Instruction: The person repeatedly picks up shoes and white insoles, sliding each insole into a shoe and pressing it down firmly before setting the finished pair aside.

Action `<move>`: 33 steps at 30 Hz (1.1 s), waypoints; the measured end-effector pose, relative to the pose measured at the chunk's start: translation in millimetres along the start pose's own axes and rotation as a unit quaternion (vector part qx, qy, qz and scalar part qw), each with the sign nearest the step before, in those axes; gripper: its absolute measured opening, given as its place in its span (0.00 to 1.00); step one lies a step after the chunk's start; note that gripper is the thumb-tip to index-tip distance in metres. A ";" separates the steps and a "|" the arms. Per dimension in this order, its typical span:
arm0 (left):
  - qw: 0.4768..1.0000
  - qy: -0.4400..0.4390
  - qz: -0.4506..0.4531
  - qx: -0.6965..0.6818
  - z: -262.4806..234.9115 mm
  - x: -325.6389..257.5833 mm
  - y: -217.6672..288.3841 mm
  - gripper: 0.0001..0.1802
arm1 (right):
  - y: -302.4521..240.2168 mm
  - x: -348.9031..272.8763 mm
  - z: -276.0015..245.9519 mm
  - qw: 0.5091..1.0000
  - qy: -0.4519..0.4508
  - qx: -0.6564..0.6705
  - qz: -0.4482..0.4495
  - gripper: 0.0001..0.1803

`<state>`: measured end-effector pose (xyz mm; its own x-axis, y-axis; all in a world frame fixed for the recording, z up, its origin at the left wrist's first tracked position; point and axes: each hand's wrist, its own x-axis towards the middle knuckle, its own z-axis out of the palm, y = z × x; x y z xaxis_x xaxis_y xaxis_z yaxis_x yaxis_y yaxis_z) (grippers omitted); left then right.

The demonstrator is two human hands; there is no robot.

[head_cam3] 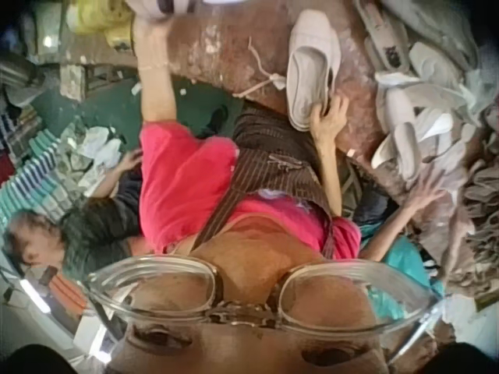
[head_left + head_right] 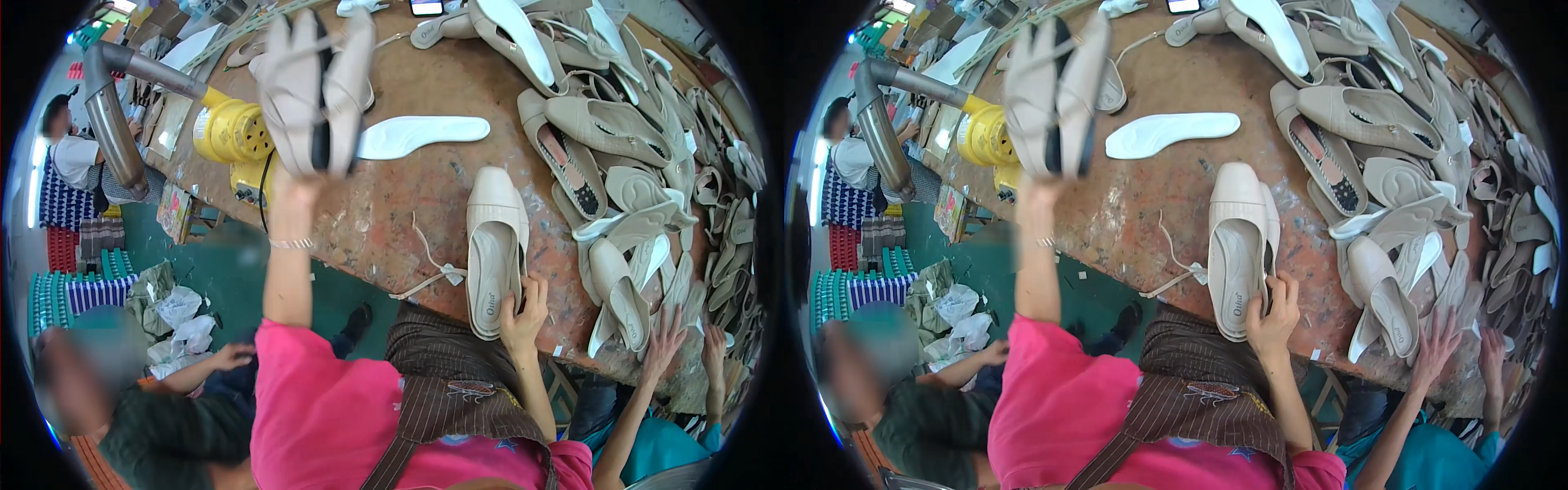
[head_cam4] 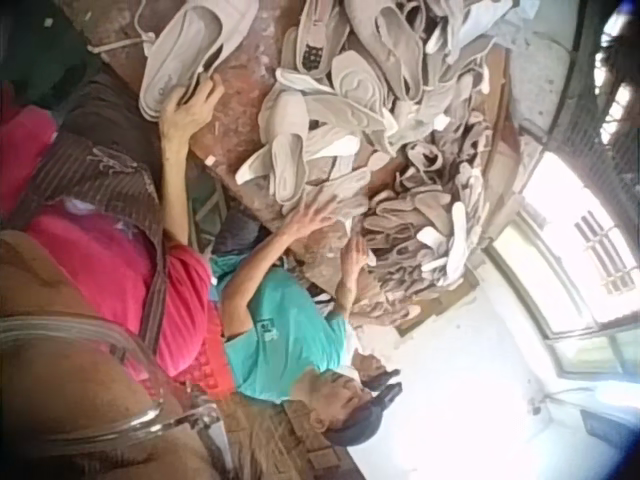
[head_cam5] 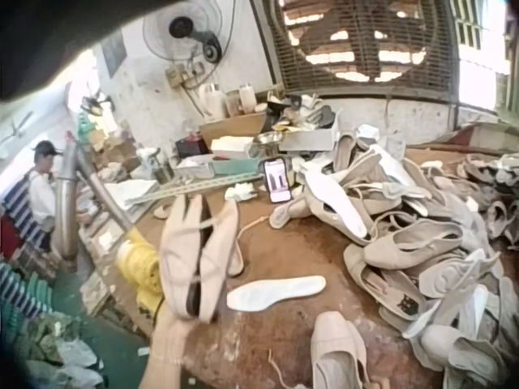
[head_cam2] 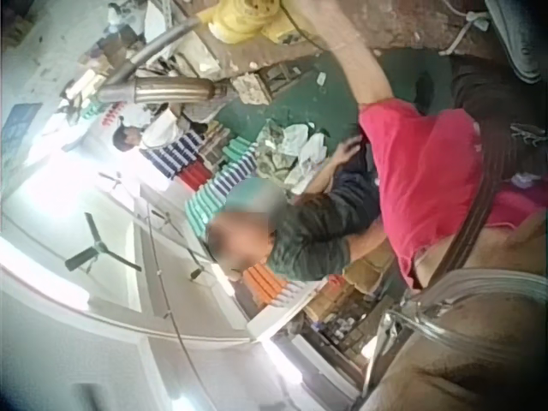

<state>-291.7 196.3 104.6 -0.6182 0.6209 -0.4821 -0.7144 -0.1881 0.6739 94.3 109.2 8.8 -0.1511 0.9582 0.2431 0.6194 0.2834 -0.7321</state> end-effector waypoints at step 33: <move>0.564 0.056 0.392 0.725 -117.3 38.3 -17.9 0.29 | -18.0 165.1 120.0 0.926 -0.029 -0.270 -0.264 0.17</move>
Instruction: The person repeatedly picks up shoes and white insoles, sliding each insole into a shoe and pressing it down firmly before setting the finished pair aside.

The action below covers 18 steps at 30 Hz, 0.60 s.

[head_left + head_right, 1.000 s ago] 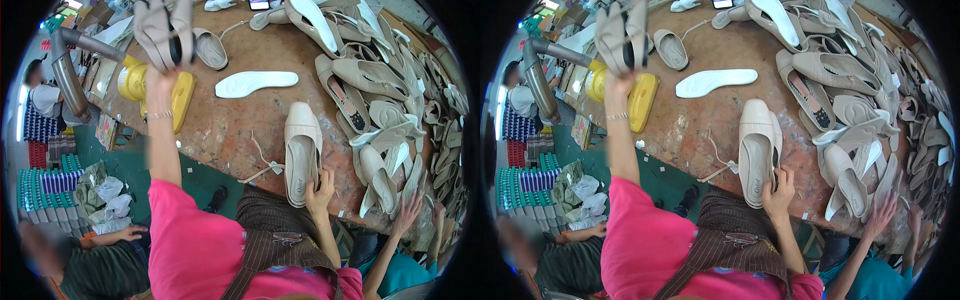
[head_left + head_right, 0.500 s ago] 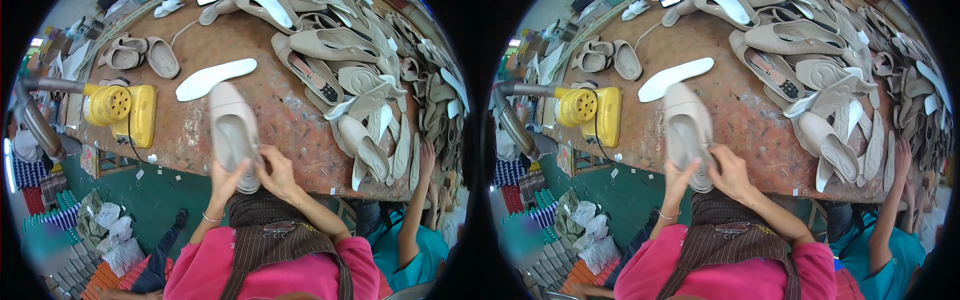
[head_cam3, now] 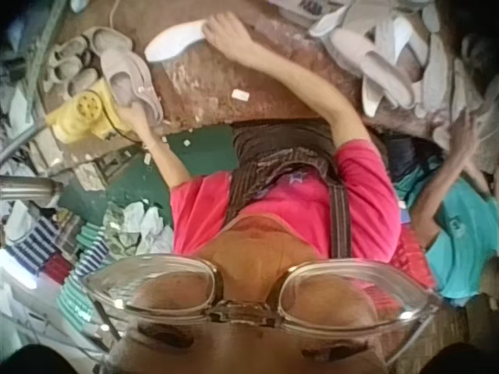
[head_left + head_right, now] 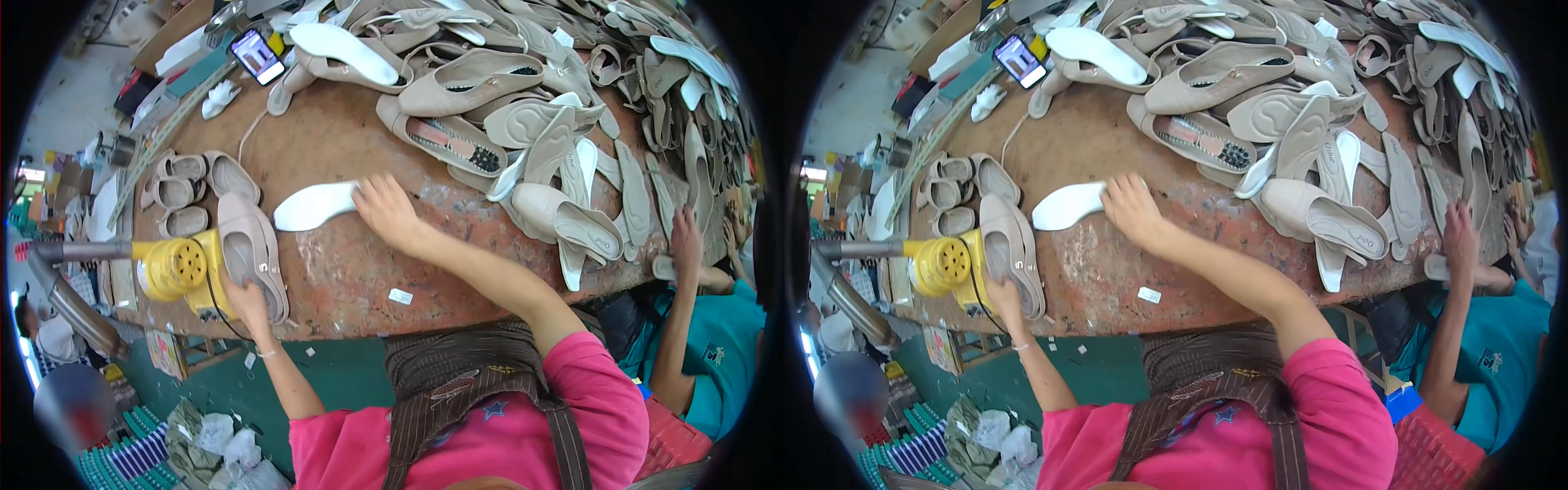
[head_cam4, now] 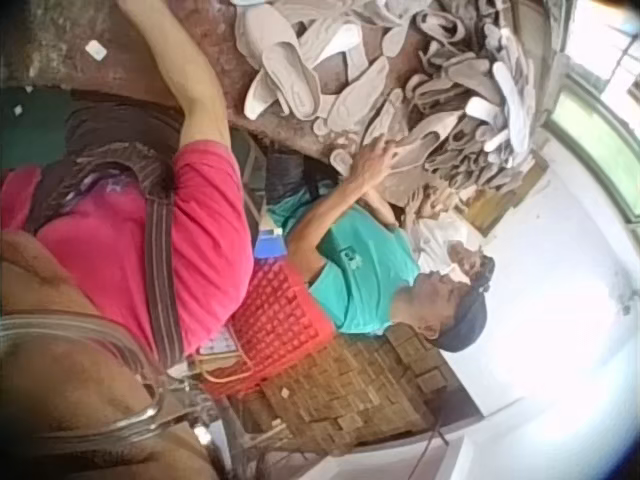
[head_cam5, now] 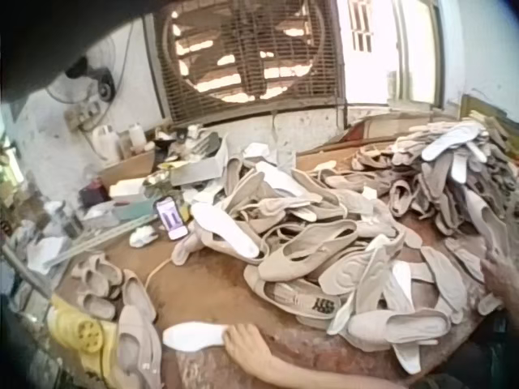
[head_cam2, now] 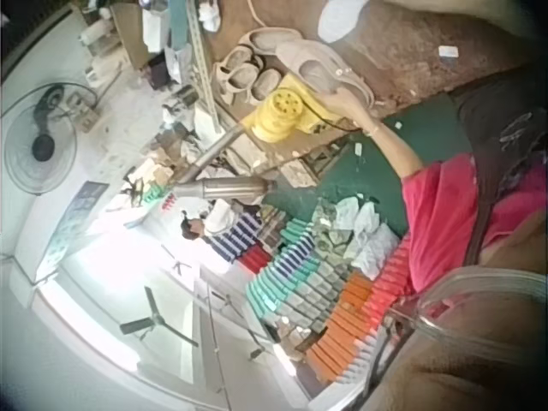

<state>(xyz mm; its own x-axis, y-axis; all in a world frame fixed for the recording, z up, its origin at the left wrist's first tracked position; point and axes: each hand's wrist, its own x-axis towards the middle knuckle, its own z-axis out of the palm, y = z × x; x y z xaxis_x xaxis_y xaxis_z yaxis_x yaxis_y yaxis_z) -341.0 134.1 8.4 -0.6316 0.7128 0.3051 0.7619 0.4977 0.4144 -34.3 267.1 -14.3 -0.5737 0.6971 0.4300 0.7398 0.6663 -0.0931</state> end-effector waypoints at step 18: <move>0.806 -0.250 0.468 -0.263 89.8 -7.6 394.7 0.23 | 69.9 -227.6 -209.8 0.498 0.132 0.781 0.354 0.17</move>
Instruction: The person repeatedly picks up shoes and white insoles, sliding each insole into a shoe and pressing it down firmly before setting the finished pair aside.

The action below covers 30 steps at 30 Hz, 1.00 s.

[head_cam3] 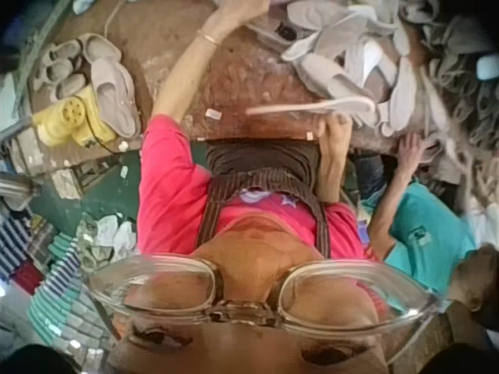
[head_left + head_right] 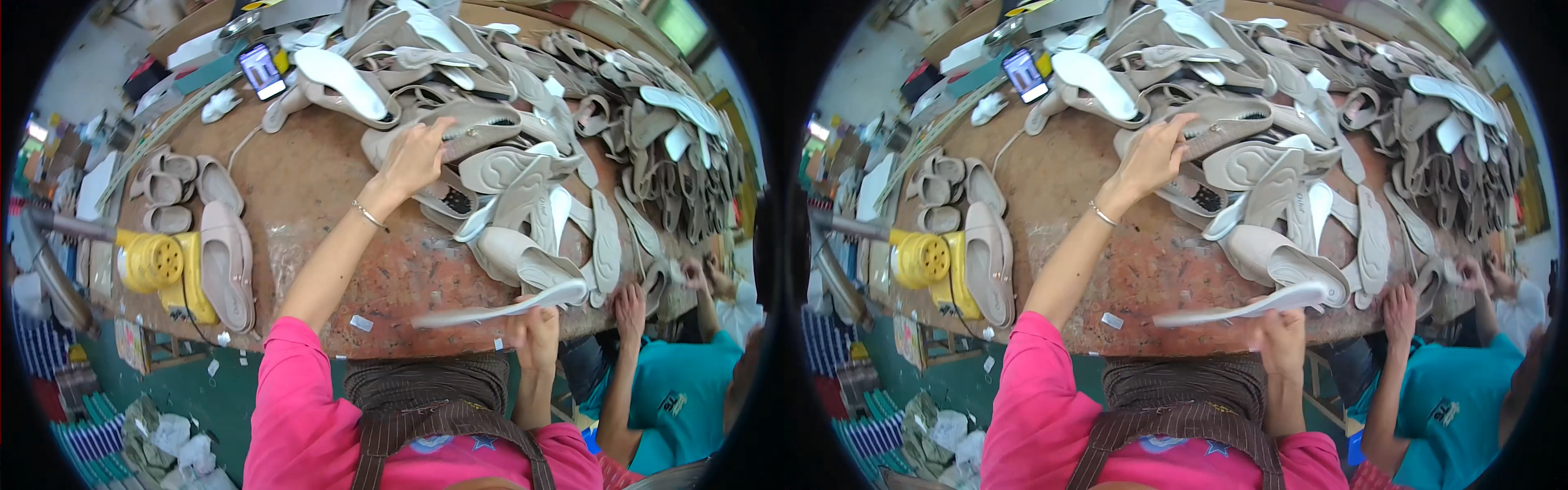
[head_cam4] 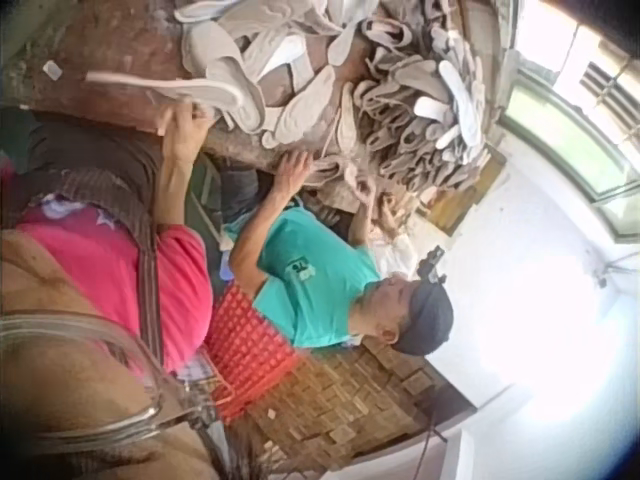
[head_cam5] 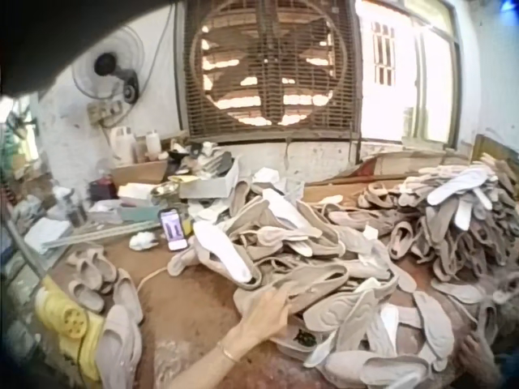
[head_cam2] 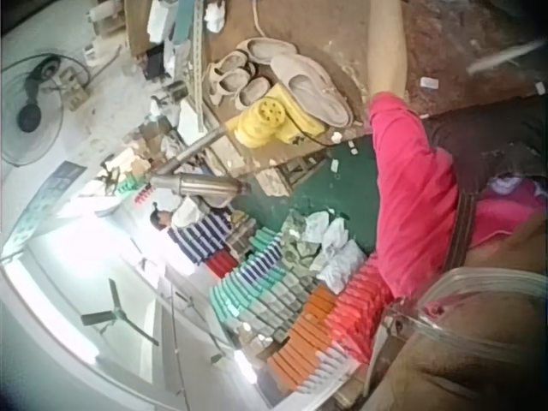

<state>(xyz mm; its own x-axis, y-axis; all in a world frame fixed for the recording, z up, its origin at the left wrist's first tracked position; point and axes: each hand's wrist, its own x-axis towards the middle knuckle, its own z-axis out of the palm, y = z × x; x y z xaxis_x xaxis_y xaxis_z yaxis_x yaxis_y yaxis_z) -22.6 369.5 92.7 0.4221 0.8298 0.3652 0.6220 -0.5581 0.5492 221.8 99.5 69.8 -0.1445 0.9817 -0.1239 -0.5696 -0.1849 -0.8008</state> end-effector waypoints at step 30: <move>0.789 0.282 -0.514 -0.185 -32.4 -353.7 54.2 0.25 | 118.3 56.7 112.1 0.692 -0.235 -0.638 -0.242 0.17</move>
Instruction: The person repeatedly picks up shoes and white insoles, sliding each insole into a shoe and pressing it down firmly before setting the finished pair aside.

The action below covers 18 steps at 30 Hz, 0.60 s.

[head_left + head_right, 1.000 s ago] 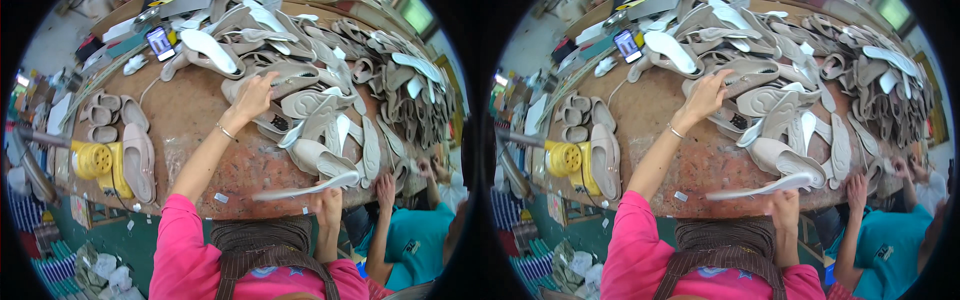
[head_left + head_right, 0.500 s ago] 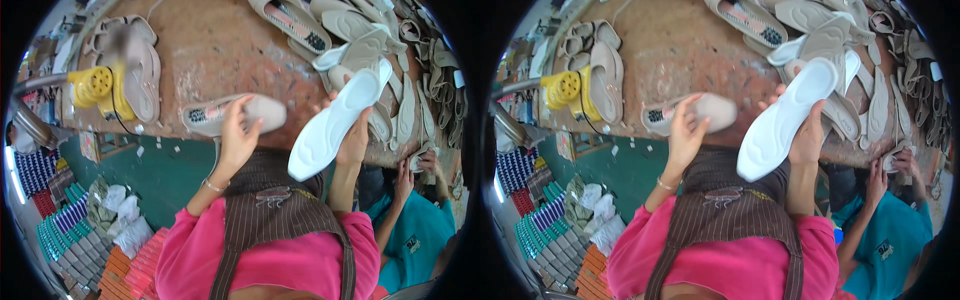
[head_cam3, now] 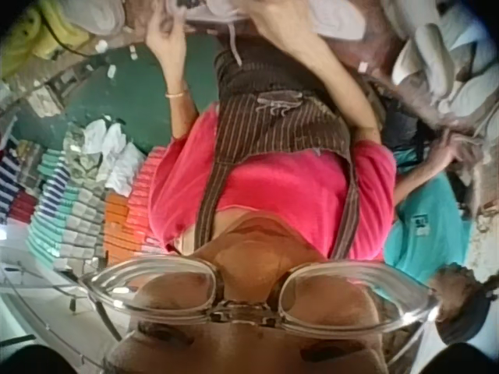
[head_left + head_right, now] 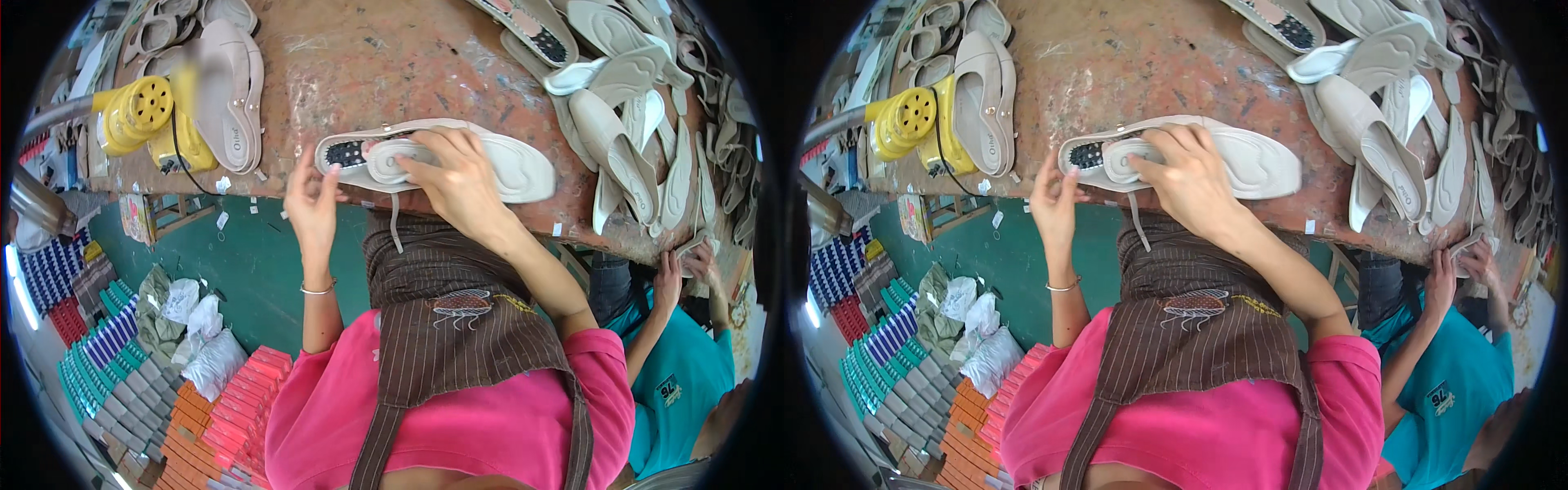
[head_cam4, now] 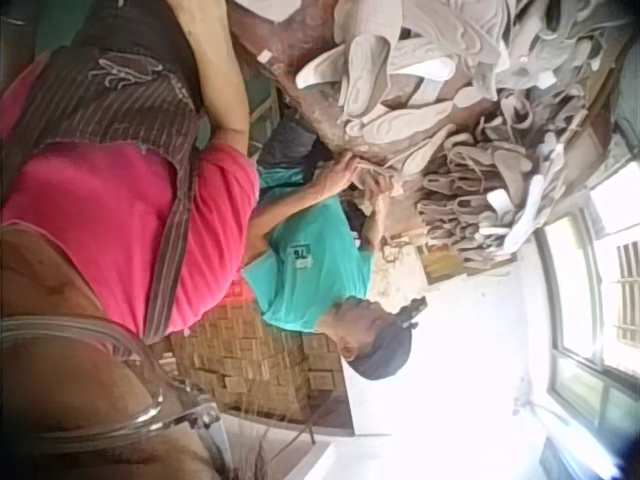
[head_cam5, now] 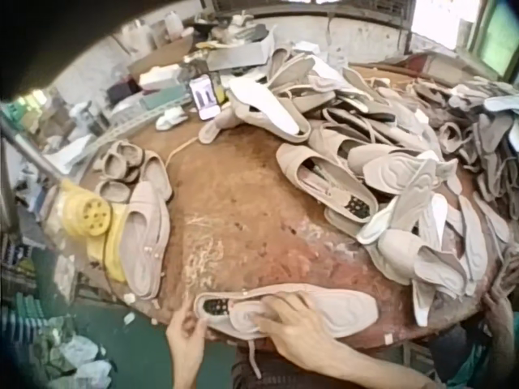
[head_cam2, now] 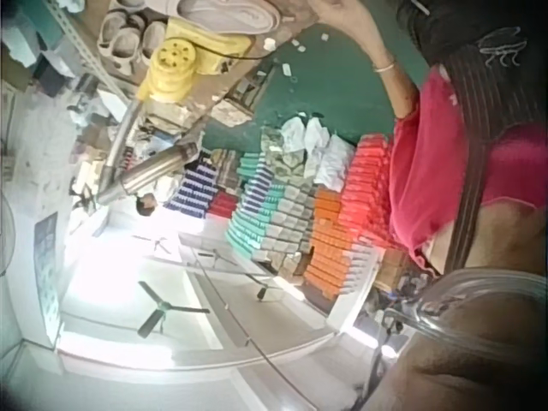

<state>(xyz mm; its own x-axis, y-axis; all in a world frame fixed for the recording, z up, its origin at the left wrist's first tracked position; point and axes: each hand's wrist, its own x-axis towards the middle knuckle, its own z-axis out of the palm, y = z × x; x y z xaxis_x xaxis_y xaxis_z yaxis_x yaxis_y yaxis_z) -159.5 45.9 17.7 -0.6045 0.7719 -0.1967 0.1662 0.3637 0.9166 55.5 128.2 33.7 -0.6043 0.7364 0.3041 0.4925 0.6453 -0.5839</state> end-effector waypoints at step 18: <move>0.996 -0.012 0.030 -0.080 7.8 23.5 -18.0 0.17 | -19.4 43.1 70.0 0.995 -0.016 0.098 0.020 0.14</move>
<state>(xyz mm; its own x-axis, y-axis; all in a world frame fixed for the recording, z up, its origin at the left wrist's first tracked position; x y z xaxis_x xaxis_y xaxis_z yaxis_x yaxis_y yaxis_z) -170.6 61.5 -6.2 -0.5788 0.8022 -0.1464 0.0746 0.2308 0.9701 -23.9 133.2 5.4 -0.6083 0.7518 0.2544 0.3873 0.5610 -0.7317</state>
